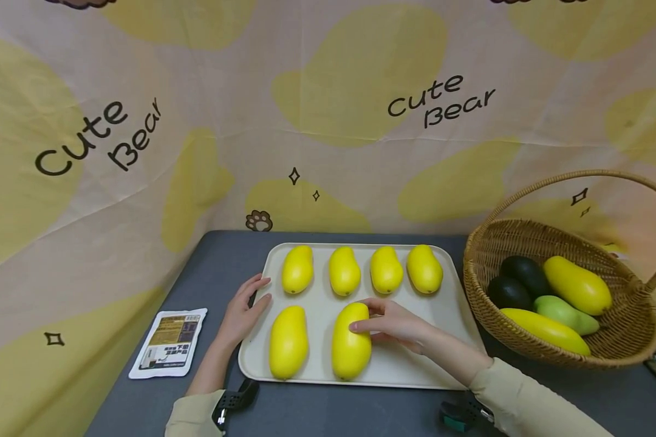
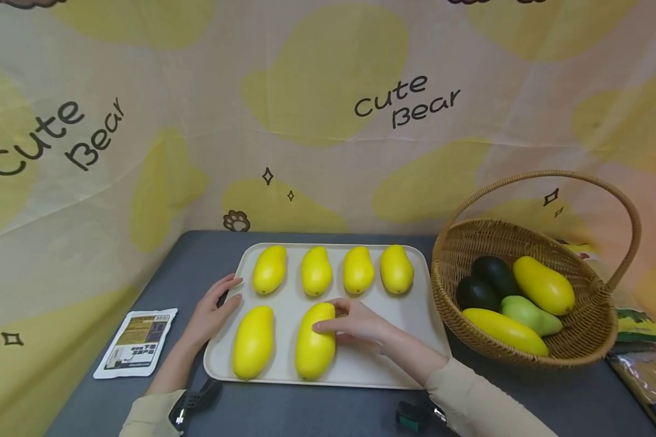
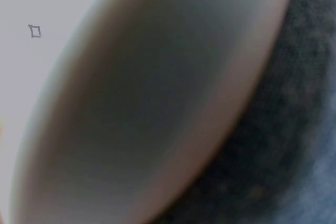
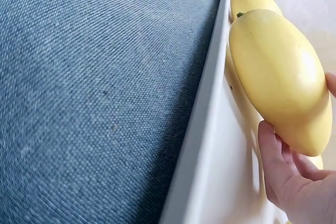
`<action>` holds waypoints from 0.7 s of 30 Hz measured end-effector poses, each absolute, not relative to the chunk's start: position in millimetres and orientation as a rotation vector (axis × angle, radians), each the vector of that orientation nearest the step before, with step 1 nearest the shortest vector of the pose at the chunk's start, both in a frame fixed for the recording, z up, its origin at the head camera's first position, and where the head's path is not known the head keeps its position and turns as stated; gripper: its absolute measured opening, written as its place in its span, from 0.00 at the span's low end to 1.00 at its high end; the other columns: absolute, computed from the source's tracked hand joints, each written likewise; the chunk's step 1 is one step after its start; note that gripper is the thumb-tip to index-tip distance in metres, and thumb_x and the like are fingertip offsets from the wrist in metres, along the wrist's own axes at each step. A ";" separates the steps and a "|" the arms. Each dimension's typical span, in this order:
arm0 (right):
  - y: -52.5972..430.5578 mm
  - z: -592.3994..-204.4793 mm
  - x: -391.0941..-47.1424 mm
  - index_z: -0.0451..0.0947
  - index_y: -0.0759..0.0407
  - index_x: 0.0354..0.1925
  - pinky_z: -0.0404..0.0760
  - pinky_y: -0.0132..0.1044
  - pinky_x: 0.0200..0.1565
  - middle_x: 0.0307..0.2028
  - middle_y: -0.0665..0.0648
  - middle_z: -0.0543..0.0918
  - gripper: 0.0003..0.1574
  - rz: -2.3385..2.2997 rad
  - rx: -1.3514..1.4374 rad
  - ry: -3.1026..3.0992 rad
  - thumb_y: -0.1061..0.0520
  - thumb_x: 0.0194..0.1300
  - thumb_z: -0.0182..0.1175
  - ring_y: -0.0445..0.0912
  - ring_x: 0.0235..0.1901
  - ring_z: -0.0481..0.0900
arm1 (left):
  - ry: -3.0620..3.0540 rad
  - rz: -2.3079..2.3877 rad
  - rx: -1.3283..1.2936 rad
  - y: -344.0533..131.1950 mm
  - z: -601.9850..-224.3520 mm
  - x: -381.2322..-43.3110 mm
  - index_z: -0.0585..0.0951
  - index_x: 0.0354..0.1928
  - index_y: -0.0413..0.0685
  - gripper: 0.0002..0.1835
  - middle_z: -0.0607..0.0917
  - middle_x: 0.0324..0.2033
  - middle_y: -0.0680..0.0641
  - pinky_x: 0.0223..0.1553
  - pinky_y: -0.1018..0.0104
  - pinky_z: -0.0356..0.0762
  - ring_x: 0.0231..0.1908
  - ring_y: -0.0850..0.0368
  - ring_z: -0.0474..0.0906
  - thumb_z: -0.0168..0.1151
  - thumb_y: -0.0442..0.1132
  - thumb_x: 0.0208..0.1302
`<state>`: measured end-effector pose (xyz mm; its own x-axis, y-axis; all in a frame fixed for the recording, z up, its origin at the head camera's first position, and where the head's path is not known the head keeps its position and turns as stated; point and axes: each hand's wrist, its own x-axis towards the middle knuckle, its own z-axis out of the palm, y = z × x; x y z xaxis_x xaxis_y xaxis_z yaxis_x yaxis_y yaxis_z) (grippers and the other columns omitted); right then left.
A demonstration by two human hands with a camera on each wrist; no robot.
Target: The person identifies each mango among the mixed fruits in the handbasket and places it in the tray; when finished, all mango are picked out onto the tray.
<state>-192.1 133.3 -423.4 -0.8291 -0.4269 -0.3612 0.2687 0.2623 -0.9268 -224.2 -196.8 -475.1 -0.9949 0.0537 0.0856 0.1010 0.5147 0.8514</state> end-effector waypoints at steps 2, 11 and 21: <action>132.0 -424.0 -191.7 0.66 0.66 0.65 0.81 0.42 0.50 0.52 0.60 0.77 0.43 -1.616 -0.124 1.984 0.51 0.57 0.71 0.49 0.45 0.78 | -2.688 -1.514 -0.143 -196.7 -475.5 -223.9 0.71 0.67 0.45 0.23 0.60 0.72 0.43 0.69 0.41 0.48 0.72 0.43 0.51 0.56 0.40 0.72; 127.5 -427.2 -191.0 0.66 0.64 0.61 0.81 0.39 0.45 0.48 0.59 0.79 0.42 -1.552 -0.108 2.097 0.49 0.56 0.72 0.48 0.41 0.79 | -2.674 -1.490 -0.144 -195.9 -476.7 -223.7 0.72 0.66 0.44 0.23 0.61 0.71 0.42 0.69 0.41 0.51 0.72 0.42 0.53 0.57 0.40 0.71; 124.9 -426.3 -188.3 0.71 0.65 0.57 0.80 0.37 0.35 0.46 0.57 0.78 0.36 -1.473 -0.154 2.241 0.48 0.57 0.71 0.46 0.36 0.76 | -2.687 -1.516 -0.149 -197.2 -475.9 -224.0 0.71 0.67 0.45 0.24 0.60 0.72 0.43 0.69 0.42 0.49 0.72 0.43 0.51 0.56 0.41 0.72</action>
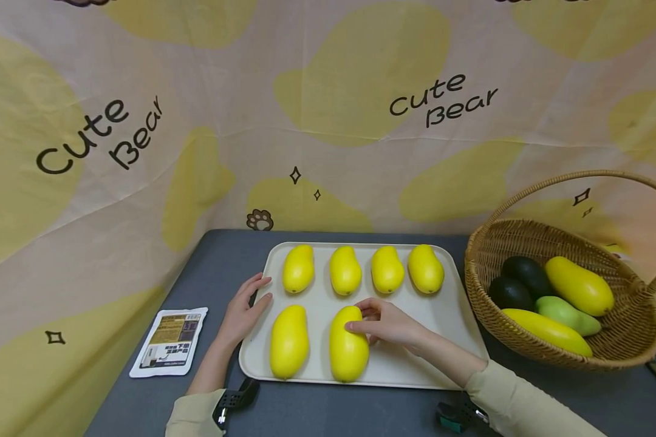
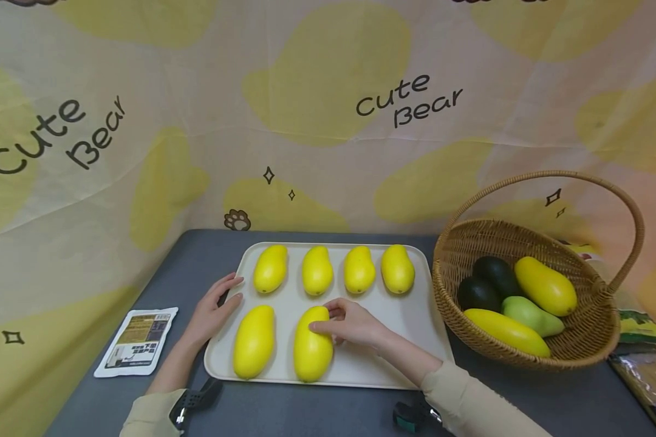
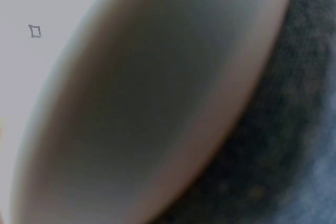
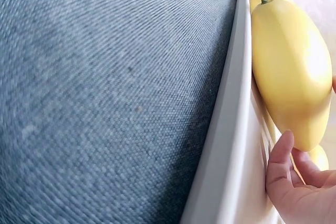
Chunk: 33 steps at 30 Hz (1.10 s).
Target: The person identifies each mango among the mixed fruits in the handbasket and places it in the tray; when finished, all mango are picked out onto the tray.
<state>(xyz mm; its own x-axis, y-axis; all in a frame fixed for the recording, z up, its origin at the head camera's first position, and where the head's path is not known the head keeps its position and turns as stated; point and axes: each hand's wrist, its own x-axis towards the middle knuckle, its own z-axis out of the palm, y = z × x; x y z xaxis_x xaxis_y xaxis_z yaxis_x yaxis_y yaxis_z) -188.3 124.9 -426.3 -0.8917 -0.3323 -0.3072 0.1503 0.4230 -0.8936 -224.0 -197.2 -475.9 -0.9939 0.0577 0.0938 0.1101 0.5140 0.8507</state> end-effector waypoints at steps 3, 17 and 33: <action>125.4 -426.4 -188.2 0.73 0.64 0.57 0.78 0.37 0.33 0.46 0.56 0.78 0.36 -1.448 -0.160 2.273 0.47 0.58 0.70 0.46 0.34 0.75 | -2.686 -1.509 -0.158 -197.2 -475.7 -224.1 0.71 0.67 0.44 0.23 0.60 0.72 0.43 0.69 0.42 0.49 0.72 0.43 0.51 0.56 0.41 0.72; 129.4 -427.6 -190.0 0.72 0.62 0.59 0.79 0.37 0.32 0.48 0.55 0.78 0.38 -1.429 -0.199 2.262 0.45 0.57 0.71 0.46 0.36 0.76 | -2.673 -1.487 -0.171 -194.9 -475.2 -225.2 0.72 0.66 0.42 0.23 0.61 0.72 0.41 0.69 0.43 0.51 0.72 0.43 0.52 0.57 0.39 0.71; 158.2 -397.6 -175.4 0.78 0.65 0.47 0.78 0.40 0.43 0.45 0.65 0.81 0.17 -1.701 -0.264 2.242 0.53 0.67 0.61 0.51 0.40 0.76 | -2.692 -1.502 -0.151 -196.0 -473.7 -223.4 0.71 0.67 0.43 0.23 0.59 0.72 0.42 0.69 0.43 0.49 0.73 0.43 0.50 0.56 0.40 0.72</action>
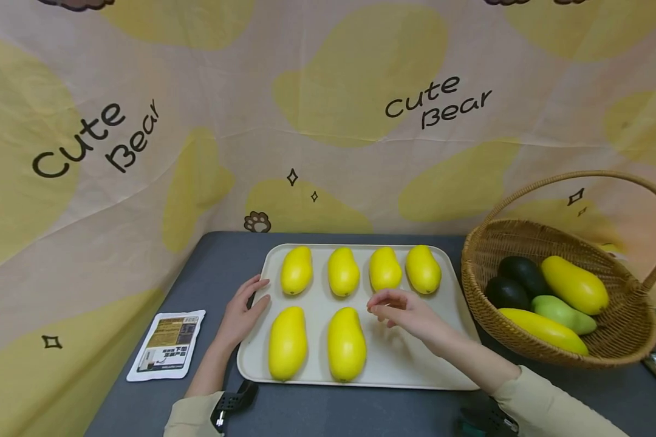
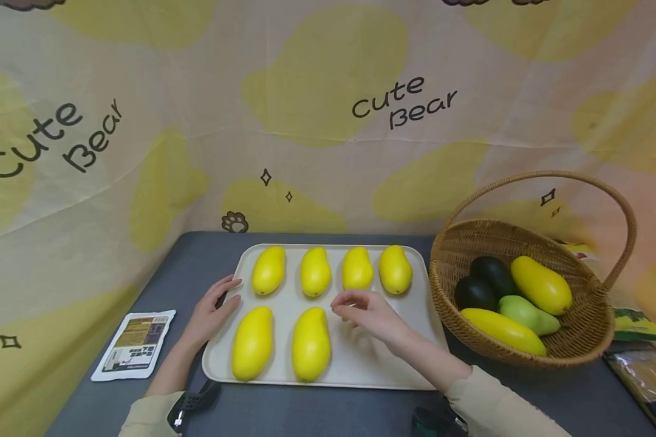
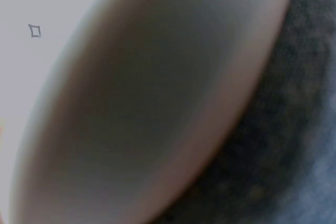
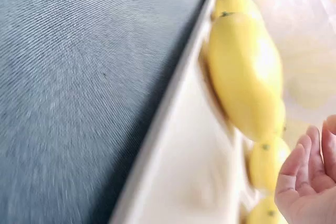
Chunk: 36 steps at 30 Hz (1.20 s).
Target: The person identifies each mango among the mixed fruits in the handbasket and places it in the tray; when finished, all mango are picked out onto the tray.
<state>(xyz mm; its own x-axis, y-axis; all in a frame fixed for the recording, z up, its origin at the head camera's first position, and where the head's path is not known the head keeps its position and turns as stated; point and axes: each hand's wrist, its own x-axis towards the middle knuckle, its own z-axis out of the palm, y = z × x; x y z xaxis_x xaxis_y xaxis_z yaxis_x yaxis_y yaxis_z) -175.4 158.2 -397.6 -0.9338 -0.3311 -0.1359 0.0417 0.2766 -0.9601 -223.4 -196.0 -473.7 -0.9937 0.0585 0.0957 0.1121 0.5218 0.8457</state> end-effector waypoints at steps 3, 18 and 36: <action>171.3 -383.5 -170.1 0.77 0.66 0.48 0.78 0.40 0.43 0.44 0.64 0.81 0.18 -1.657 -0.337 2.241 0.53 0.69 0.60 0.55 0.41 0.76 | -2.689 -1.499 -0.153 -196.8 -473.7 -223.6 0.72 0.66 0.43 0.23 0.60 0.72 0.42 0.69 0.43 0.49 0.73 0.43 0.51 0.56 0.40 0.72; 274.6 -314.9 -159.7 0.76 0.64 0.52 0.82 0.37 0.44 0.47 0.61 0.81 0.14 -1.318 -0.683 2.447 0.58 0.73 0.54 0.47 0.43 0.80 | -2.715 -1.491 -0.142 -198.6 -471.6 -221.9 0.71 0.67 0.43 0.23 0.58 0.73 0.42 0.69 0.41 0.48 0.73 0.42 0.50 0.55 0.40 0.73; 376.8 -313.9 -162.0 0.75 0.61 0.54 0.77 0.33 0.34 0.46 0.51 0.79 0.26 -0.530 -0.606 2.603 0.49 0.63 0.65 0.35 0.38 0.76 | -2.705 -1.475 -0.151 -195.5 -475.6 -223.4 0.72 0.66 0.43 0.23 0.60 0.72 0.41 0.69 0.40 0.49 0.72 0.41 0.52 0.55 0.40 0.72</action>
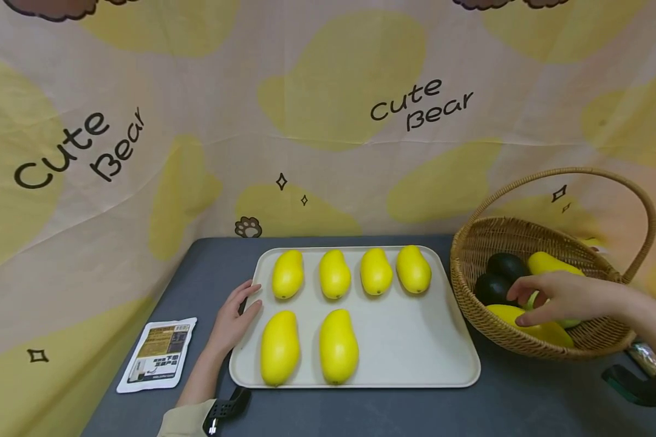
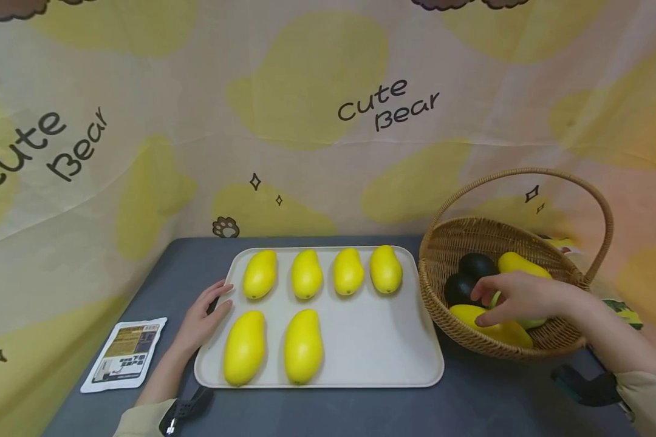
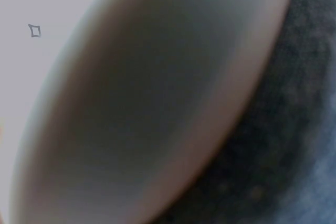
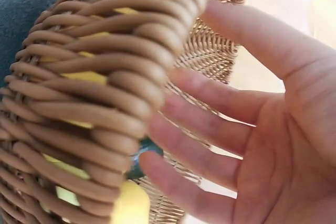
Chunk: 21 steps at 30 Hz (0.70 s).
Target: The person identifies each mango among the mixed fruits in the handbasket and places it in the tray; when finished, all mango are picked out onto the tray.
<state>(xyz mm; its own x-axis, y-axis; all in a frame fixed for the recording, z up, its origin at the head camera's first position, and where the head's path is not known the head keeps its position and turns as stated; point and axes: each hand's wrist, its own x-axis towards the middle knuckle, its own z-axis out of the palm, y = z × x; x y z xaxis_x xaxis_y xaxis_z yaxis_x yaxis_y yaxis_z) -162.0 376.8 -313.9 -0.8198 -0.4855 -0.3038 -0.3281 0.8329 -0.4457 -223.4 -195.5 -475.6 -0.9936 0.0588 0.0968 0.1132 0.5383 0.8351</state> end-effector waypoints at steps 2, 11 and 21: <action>377.9 -315.7 -161.9 0.74 0.61 0.55 0.77 0.33 0.34 0.46 0.51 0.78 0.27 -0.501 -0.623 2.576 0.50 0.62 0.66 0.38 0.38 0.76 | -2.712 -1.476 -0.146 -195.4 -475.1 -223.2 0.72 0.66 0.43 0.23 0.60 0.72 0.42 0.69 0.40 0.49 0.72 0.41 0.51 0.55 0.40 0.72; 375.8 -326.0 -161.9 0.73 0.65 0.54 0.77 0.36 0.35 0.46 0.57 0.79 0.32 -0.429 -0.643 2.586 0.56 0.53 0.70 0.47 0.39 0.77 | -2.707 -1.472 -0.154 -195.5 -473.9 -222.2 0.72 0.66 0.42 0.23 0.60 0.72 0.41 0.69 0.40 0.49 0.72 0.41 0.51 0.55 0.40 0.72; 373.2 -328.1 -162.2 0.72 0.66 0.56 0.79 0.40 0.37 0.48 0.60 0.80 0.35 -0.417 -0.603 2.612 0.54 0.53 0.70 0.53 0.43 0.79 | -2.715 -1.468 -0.158 -195.9 -474.8 -222.8 0.72 0.66 0.43 0.23 0.59 0.72 0.42 0.69 0.39 0.48 0.72 0.41 0.51 0.55 0.40 0.72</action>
<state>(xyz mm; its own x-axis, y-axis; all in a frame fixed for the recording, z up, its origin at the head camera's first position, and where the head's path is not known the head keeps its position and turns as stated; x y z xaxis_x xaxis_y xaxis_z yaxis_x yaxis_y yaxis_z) -162.2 373.2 -328.1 -0.8152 -0.4724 -0.3349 -0.3446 0.8606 -0.3750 -222.8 -195.9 -474.8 -0.9934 0.0656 0.0937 0.1143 0.5436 0.8316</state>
